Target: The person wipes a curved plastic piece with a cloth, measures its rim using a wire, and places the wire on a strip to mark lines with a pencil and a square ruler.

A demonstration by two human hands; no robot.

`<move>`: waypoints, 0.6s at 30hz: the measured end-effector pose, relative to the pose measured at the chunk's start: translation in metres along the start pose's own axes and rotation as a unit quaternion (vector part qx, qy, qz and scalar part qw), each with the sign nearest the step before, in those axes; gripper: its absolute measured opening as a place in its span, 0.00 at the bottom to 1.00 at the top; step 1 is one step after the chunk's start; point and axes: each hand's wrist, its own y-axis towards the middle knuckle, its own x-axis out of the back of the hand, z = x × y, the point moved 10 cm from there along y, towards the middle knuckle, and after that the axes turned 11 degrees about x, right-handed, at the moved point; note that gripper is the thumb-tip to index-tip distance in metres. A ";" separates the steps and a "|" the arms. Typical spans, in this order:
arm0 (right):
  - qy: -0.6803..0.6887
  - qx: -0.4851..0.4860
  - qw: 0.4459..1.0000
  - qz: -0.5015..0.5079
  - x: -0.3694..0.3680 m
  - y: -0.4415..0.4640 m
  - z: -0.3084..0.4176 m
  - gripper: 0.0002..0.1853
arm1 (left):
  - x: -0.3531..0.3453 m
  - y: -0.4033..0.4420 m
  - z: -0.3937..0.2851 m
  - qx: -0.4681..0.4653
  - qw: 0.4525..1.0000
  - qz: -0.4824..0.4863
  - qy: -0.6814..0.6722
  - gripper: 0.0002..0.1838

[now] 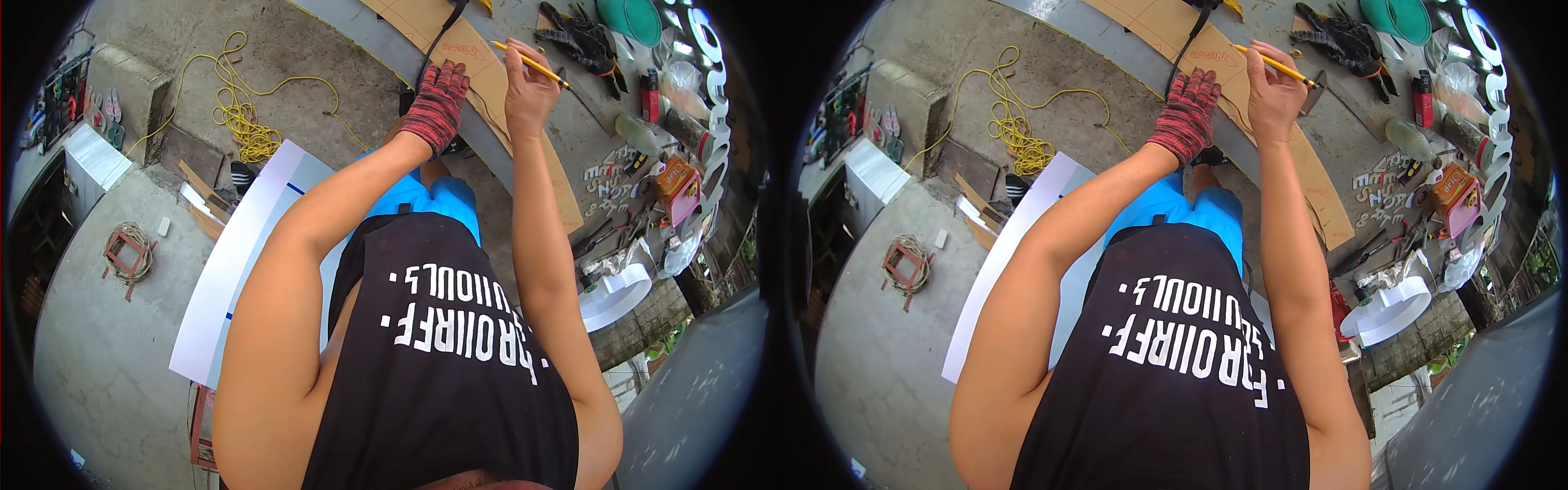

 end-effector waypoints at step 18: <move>-0.446 0.245 0.830 0.229 0.104 -0.066 0.236 0.13 | 0.013 0.024 0.004 -0.104 0.994 -0.004 -0.043 0.23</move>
